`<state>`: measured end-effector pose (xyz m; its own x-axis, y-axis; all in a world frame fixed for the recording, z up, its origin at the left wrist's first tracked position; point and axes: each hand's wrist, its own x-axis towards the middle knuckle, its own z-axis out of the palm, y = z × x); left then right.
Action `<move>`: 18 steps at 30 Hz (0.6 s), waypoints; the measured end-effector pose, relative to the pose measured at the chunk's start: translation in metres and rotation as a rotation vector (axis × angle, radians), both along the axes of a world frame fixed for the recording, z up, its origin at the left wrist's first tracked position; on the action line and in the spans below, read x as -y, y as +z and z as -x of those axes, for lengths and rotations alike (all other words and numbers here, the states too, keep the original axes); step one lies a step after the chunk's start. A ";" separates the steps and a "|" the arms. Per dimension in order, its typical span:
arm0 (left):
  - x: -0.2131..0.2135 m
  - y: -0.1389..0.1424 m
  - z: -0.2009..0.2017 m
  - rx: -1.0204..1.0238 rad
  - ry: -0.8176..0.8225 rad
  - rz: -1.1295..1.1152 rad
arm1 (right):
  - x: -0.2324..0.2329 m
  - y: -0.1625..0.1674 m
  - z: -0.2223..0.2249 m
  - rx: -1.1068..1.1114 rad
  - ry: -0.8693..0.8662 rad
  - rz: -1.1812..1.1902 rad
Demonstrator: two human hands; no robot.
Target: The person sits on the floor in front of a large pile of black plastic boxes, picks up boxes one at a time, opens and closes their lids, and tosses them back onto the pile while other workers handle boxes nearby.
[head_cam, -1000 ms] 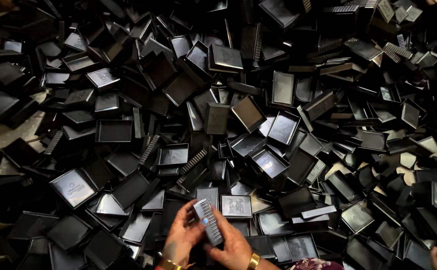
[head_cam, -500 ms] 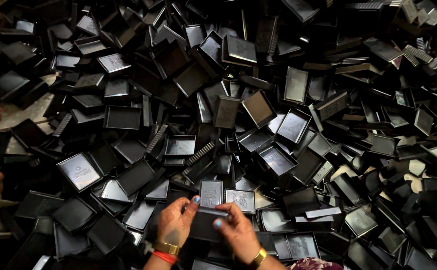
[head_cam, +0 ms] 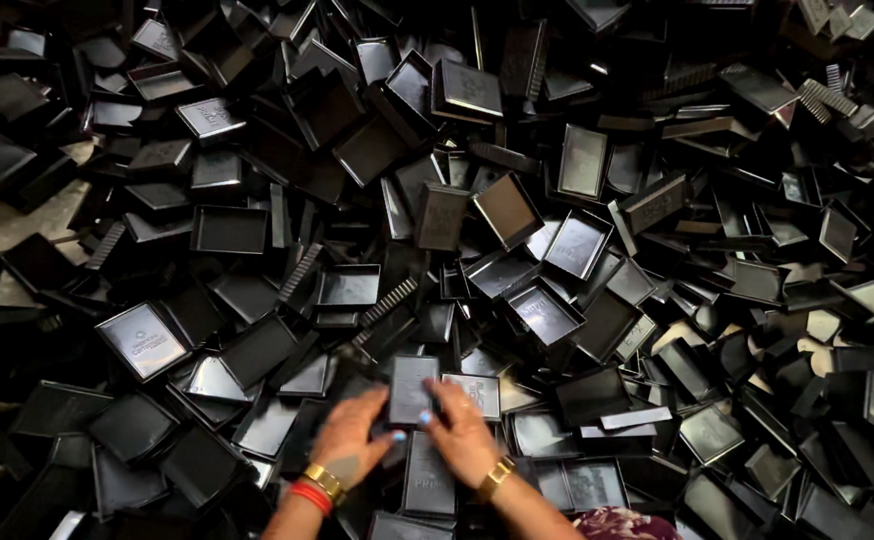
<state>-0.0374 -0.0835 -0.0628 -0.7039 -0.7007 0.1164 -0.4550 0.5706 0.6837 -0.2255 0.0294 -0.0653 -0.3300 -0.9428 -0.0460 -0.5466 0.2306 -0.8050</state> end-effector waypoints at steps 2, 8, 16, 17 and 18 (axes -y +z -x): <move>0.001 -0.006 -0.001 0.099 0.049 -0.296 | -0.001 0.005 -0.011 -0.031 0.057 -0.093; 0.019 0.011 0.002 -0.071 0.428 0.039 | 0.002 0.031 -0.018 -0.329 0.125 -0.333; 0.071 0.044 0.058 0.140 0.486 -0.099 | 0.001 0.043 -0.017 -0.208 0.027 -0.027; 0.064 0.043 0.059 -0.041 0.513 -0.078 | 0.001 0.047 -0.012 -0.139 -0.034 0.100; 0.054 0.046 0.058 -0.217 0.535 -0.054 | 0.000 0.051 -0.007 0.108 -0.055 0.163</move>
